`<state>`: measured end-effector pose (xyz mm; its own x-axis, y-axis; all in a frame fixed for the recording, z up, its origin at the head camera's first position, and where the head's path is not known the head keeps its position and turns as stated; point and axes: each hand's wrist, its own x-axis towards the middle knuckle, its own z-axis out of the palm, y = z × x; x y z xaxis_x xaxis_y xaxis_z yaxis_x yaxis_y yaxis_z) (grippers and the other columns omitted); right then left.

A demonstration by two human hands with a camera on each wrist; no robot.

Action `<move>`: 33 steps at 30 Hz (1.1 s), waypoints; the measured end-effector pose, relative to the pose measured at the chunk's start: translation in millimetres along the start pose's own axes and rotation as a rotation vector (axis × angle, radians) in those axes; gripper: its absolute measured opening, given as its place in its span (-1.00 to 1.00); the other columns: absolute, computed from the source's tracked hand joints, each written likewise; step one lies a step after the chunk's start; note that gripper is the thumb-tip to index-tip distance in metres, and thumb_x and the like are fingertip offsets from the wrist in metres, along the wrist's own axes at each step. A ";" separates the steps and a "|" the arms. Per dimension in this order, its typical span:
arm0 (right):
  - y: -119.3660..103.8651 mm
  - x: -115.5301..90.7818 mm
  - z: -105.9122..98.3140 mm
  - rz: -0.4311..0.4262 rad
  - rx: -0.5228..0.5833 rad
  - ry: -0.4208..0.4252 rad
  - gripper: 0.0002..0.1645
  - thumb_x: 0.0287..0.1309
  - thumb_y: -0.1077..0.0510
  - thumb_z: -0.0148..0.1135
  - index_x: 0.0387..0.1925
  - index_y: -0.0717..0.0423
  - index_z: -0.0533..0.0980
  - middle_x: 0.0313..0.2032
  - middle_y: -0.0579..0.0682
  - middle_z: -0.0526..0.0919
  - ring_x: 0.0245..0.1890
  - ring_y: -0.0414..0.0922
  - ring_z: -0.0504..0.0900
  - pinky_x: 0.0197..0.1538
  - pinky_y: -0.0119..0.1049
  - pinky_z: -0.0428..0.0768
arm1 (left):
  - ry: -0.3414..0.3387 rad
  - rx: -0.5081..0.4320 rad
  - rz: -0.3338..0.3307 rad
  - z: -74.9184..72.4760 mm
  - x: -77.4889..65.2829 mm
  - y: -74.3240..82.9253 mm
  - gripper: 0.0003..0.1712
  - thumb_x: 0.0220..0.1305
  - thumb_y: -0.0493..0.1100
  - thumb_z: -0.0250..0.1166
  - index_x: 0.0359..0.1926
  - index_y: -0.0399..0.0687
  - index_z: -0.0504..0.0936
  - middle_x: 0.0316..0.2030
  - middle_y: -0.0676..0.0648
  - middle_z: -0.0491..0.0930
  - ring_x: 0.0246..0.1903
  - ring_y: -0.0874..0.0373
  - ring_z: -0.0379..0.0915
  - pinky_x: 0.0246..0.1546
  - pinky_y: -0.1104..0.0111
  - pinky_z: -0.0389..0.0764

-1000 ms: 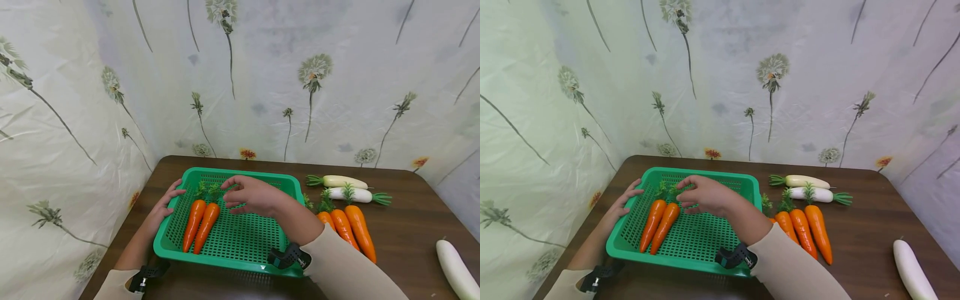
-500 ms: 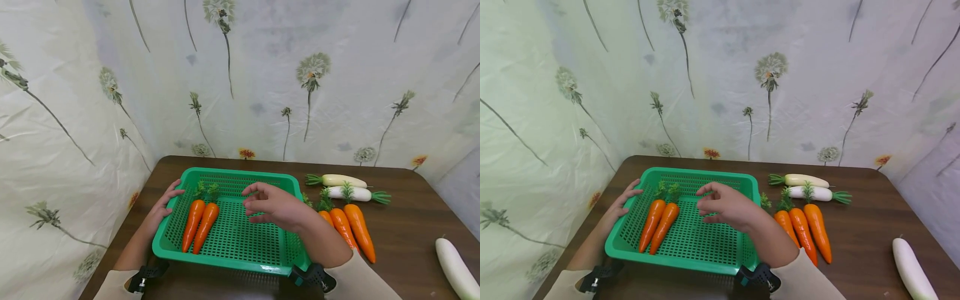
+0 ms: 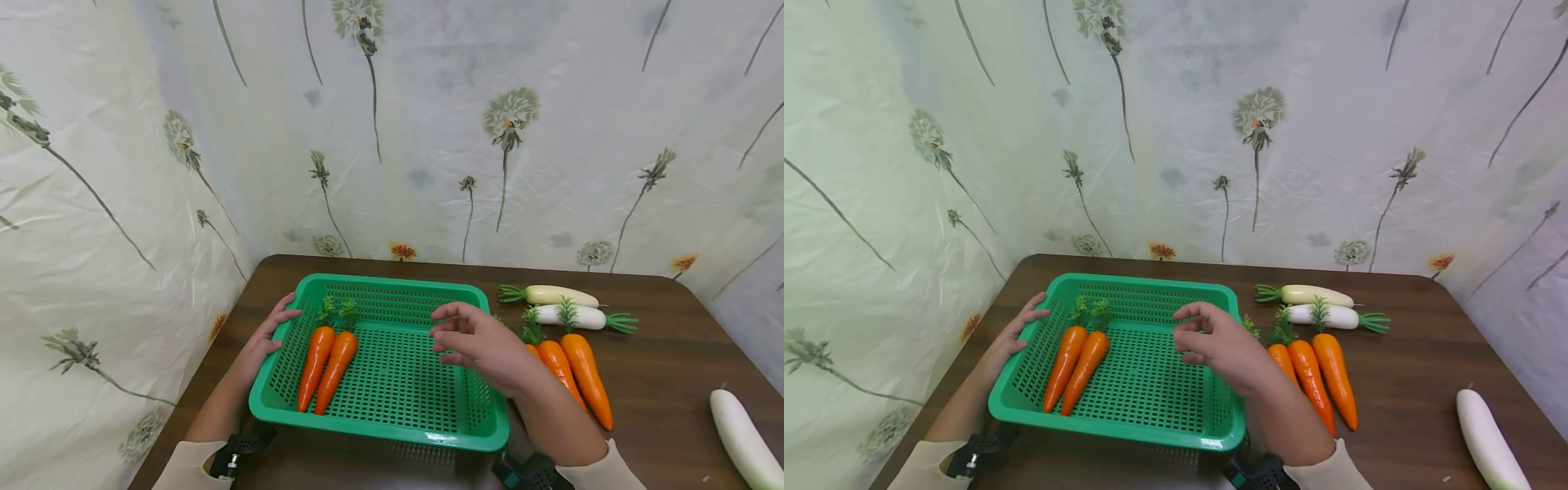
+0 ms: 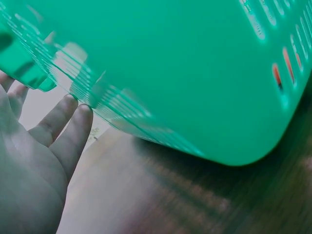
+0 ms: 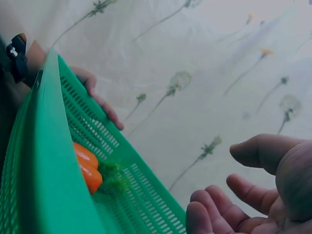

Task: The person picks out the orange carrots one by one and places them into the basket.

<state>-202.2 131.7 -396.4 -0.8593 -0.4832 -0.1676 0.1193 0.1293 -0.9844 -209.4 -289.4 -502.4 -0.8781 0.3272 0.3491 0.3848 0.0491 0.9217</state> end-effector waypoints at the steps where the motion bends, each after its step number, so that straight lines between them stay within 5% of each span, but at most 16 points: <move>1: 1.4 -1.1 -1.8 -0.005 0.005 0.015 -0.48 0.48 0.10 0.21 0.31 0.23 0.32 0.09 0.16 0.53 0.01 0.04 0.62 0.13 -0.10 0.65 | 0.000 0.000 0.000 -0.2 -0.2 0.1 -0.34 0.24 -0.42 -0.20 0.39 -0.56 0.22 0.66 -0.26 -0.21 0.53 0.34 -0.11 0.35 0.53 0.23; 11: 12.1 -4.9 -13.5 -0.105 0.162 0.075 -0.66 0.50 0.16 0.16 0.18 0.15 0.36 0.03 0.09 0.50 -0.08 -0.06 0.61 0.07 -0.16 0.66 | -0.005 -0.010 0.013 -0.7 -1.7 -0.4 -0.35 0.26 -0.41 -0.20 0.39 -0.57 0.21 0.67 -0.24 -0.21 0.53 0.32 -0.10 0.36 0.52 0.24; 28: 25.3 -22.1 -41.0 -0.128 0.026 0.407 -0.63 0.50 0.08 0.18 0.17 0.18 0.40 -0.07 -0.04 0.57 -0.13 -0.14 0.64 -0.05 -0.31 0.68 | -0.008 -0.029 0.011 0.4 0.4 0.0 -0.38 0.32 -0.40 -0.19 0.40 -0.51 0.27 0.67 -0.18 -0.17 0.52 0.31 -0.08 0.33 0.51 0.28; 33: 34.2 -26.5 -54.0 -0.116 -0.020 0.423 -0.68 0.52 0.09 0.15 0.16 0.13 0.39 -0.11 -0.10 0.57 -0.15 -0.16 0.62 -0.06 -0.28 0.68 | -0.005 -0.017 0.007 0.4 0.4 0.6 -0.37 0.30 -0.40 -0.19 0.39 -0.52 0.25 0.66 -0.25 -0.21 0.51 0.32 -0.06 0.33 0.51 0.29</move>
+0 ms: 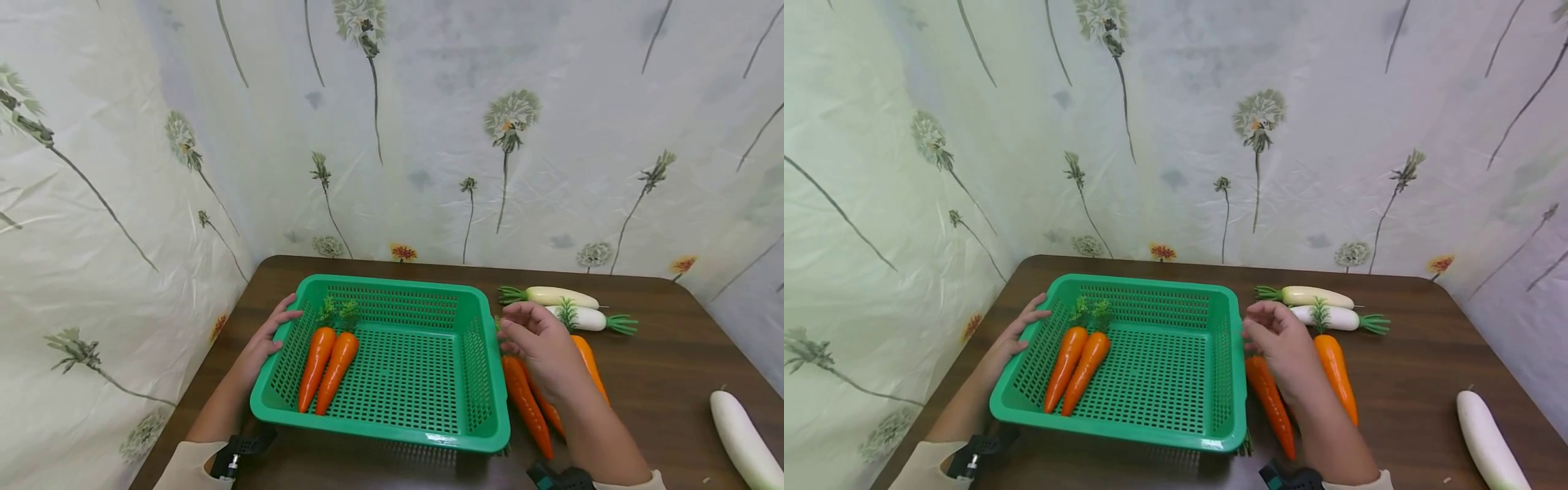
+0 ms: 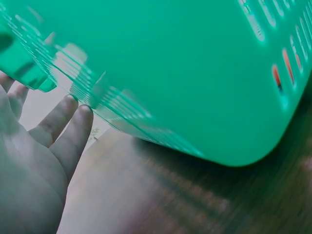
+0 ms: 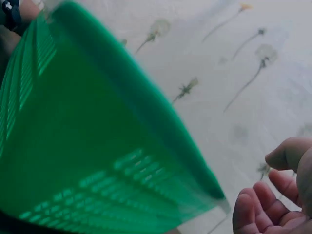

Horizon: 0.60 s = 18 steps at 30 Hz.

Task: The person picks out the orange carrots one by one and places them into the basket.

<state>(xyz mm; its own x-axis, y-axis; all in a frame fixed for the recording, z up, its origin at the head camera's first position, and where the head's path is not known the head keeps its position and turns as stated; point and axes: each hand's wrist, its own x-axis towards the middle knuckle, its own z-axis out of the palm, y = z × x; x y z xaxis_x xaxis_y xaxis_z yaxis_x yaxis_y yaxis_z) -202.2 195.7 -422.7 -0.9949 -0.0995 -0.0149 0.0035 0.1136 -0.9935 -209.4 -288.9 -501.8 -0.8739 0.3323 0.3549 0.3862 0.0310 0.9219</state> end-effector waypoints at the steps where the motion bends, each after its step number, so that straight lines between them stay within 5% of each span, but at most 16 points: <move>1: 2.4 -0.3 -2.0 0.006 -0.008 0.001 -0.66 0.52 0.09 0.15 0.17 0.16 0.38 -0.12 -0.09 0.56 -0.16 -0.15 0.62 -0.06 -0.28 0.69 | 0.001 -0.002 -0.004 0.0 0.0 0.2 -0.37 0.30 -0.40 -0.20 0.39 -0.53 0.25 0.66 -0.26 -0.22 0.51 0.32 -0.06 0.32 0.51 0.29; 18: 43.2 -15.4 -35.3 0.094 -0.280 0.064 -0.42 0.53 0.03 0.13 0.36 0.28 0.29 0.12 0.13 0.48 -0.09 -0.17 0.65 -0.05 -0.28 0.69 | -0.006 0.000 0.023 -0.2 -0.7 -2.2 -0.37 0.29 -0.40 -0.19 0.38 -0.57 0.22 0.66 -0.24 -0.19 0.54 0.33 -0.09 0.37 0.52 0.22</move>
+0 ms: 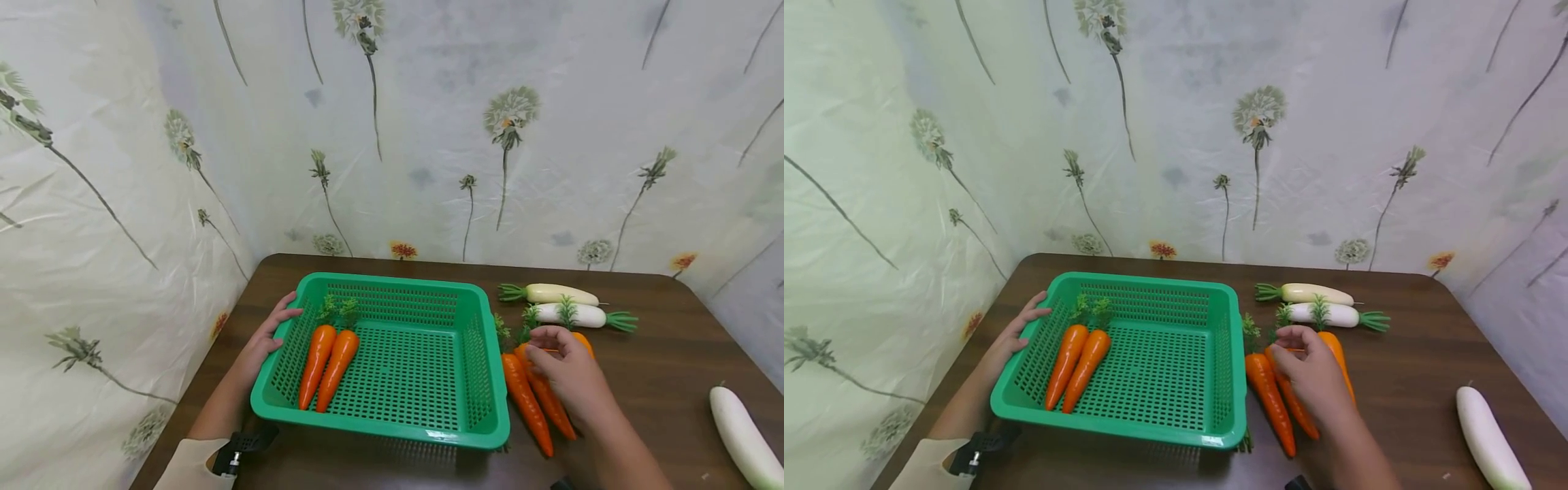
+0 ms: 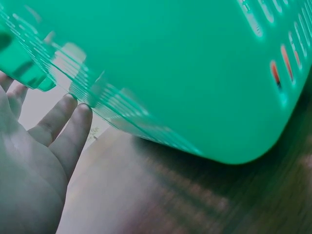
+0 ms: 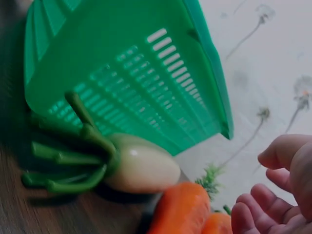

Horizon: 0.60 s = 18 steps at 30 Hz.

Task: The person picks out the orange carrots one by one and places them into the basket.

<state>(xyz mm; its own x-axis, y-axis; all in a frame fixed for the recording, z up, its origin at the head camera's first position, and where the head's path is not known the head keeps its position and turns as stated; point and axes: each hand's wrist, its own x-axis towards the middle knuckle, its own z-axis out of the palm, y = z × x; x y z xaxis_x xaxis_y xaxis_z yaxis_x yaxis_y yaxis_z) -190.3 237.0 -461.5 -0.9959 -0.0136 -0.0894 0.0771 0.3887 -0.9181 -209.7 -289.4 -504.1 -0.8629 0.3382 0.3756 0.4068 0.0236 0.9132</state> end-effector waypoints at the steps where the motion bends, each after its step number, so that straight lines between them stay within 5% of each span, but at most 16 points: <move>1: 0.8 -0.3 -2.0 -0.005 -0.028 0.009 -0.42 0.52 0.02 0.14 0.36 0.27 0.30 0.14 0.15 0.48 -0.09 -0.16 0.65 -0.06 -0.28 0.69 | 0.000 -0.002 -0.002 -0.2 0.1 -0.1 -0.36 0.28 -0.40 -0.19 0.38 -0.57 0.22 0.66 -0.25 -0.20 0.54 0.32 -0.09 0.37 0.52 0.23; 9: 6.7 -2.7 -14.7 -0.050 -0.304 0.091 -0.40 0.50 -0.09 0.13 0.34 0.22 0.39 0.22 0.28 0.56 0.13 0.18 0.59 -0.05 -0.21 0.60 | -0.002 -0.011 -0.017 -0.1 0.7 -0.5 -0.34 0.25 -0.41 -0.20 0.39 -0.58 0.21 0.66 -0.28 -0.23 0.53 0.29 -0.10 0.36 0.51 0.25; 18: 16.2 -6.6 -21.6 -0.034 -0.309 0.134 -0.37 0.50 -0.06 0.14 0.37 0.25 0.34 0.26 0.33 0.51 0.22 0.24 0.50 0.12 0.13 0.52 | -0.005 -0.003 -0.003 -0.6 -0.2 -1.1 -0.36 0.27 -0.41 -0.20 0.38 -0.58 0.21 0.67 -0.22 -0.20 0.54 0.31 -0.11 0.37 0.52 0.22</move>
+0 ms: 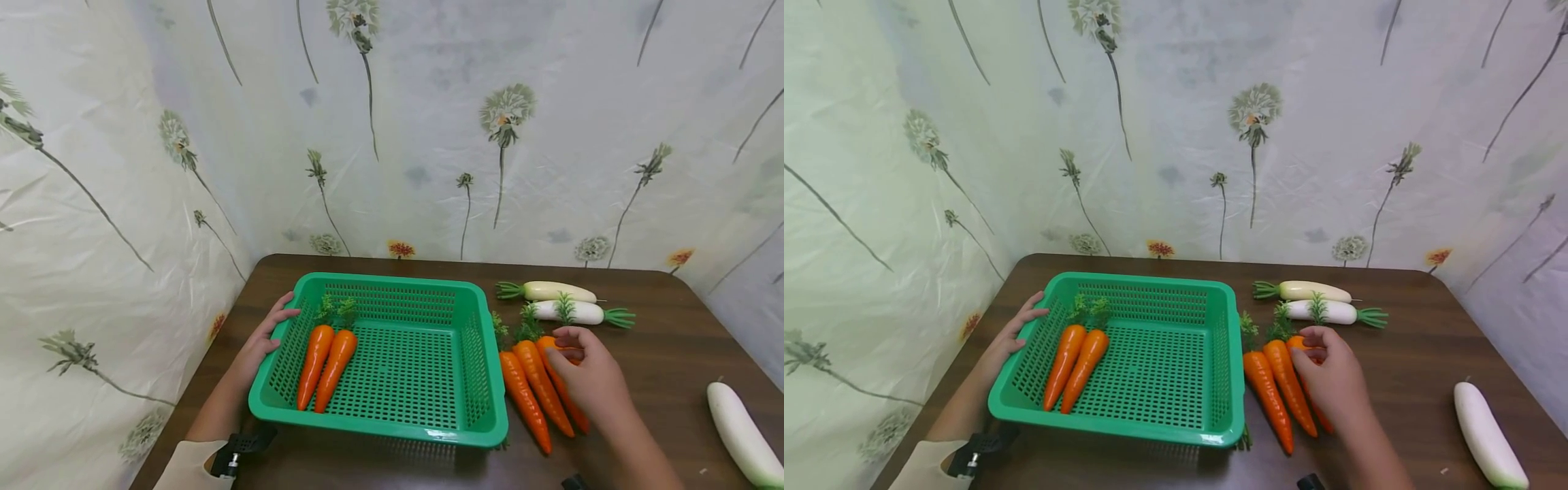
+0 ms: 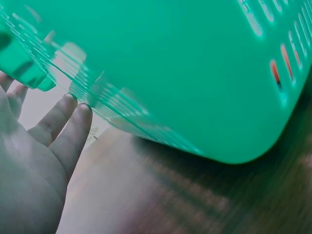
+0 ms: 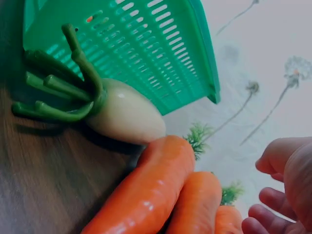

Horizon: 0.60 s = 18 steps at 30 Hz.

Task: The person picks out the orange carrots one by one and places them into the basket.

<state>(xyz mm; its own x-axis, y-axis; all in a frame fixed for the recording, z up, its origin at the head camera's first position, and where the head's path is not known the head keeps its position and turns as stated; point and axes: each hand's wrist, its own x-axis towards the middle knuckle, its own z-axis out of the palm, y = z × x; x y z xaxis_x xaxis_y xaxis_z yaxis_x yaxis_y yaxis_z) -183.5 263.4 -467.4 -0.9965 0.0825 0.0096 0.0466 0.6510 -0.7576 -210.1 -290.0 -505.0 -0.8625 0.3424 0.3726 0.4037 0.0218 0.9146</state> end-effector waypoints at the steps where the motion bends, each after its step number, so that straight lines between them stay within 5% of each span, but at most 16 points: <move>1: 1.0 0.0 -0.4 -0.001 -0.003 0.006 -0.37 0.49 -0.05 0.14 0.36 0.26 0.34 0.25 0.34 0.52 0.21 0.24 0.50 0.13 0.15 0.52 | 0.001 0.001 0.001 -0.1 -0.2 0.1 -0.36 0.27 -0.41 -0.20 0.38 -0.58 0.21 0.67 -0.22 -0.20 0.54 0.32 -0.11 0.37 0.53 0.22; 6: 6.4 1.3 -3.0 -0.006 -0.028 0.057 -0.40 0.47 -0.04 0.18 0.33 0.27 0.38 0.22 0.34 0.55 0.18 0.23 0.53 0.09 0.11 0.53 | 0.002 0.000 0.008 -1.1 -1.1 -0.3 -0.36 0.27 -0.42 -0.20 0.37 -0.59 0.21 0.67 -0.23 -0.20 0.53 0.35 -0.10 0.37 0.54 0.21; 14: 17.0 0.3 -10.7 0.026 -0.039 0.102 -0.37 0.46 -0.08 0.19 0.33 0.26 0.39 0.21 0.31 0.56 0.17 0.20 0.55 -0.10 -0.42 0.45 | 0.002 -0.003 0.014 -1.2 -1.2 0.3 -0.37 0.28 -0.43 -0.20 0.38 -0.56 0.23 0.67 -0.24 -0.20 0.53 0.36 -0.09 0.37 0.54 0.22; 18: 23.3 0.0 -15.7 0.025 -0.073 0.127 -0.38 0.44 -0.06 0.20 0.31 0.27 0.41 0.19 0.33 0.57 0.15 0.22 0.56 -0.14 -0.41 0.46 | -0.002 -0.007 0.014 0.0 -0.6 1.3 -0.38 0.30 -0.42 -0.19 0.38 -0.52 0.26 0.67 -0.18 -0.17 0.53 0.34 -0.09 0.37 0.53 0.23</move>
<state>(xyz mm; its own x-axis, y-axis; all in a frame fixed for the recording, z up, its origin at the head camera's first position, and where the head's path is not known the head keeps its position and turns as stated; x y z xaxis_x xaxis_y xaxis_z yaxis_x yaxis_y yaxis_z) -181.3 290.3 -474.8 -0.9784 0.1914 0.0776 0.0808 0.7005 -0.7090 -209.1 -290.2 -504.0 -0.8563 0.3444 0.3848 0.4135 0.0109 0.9104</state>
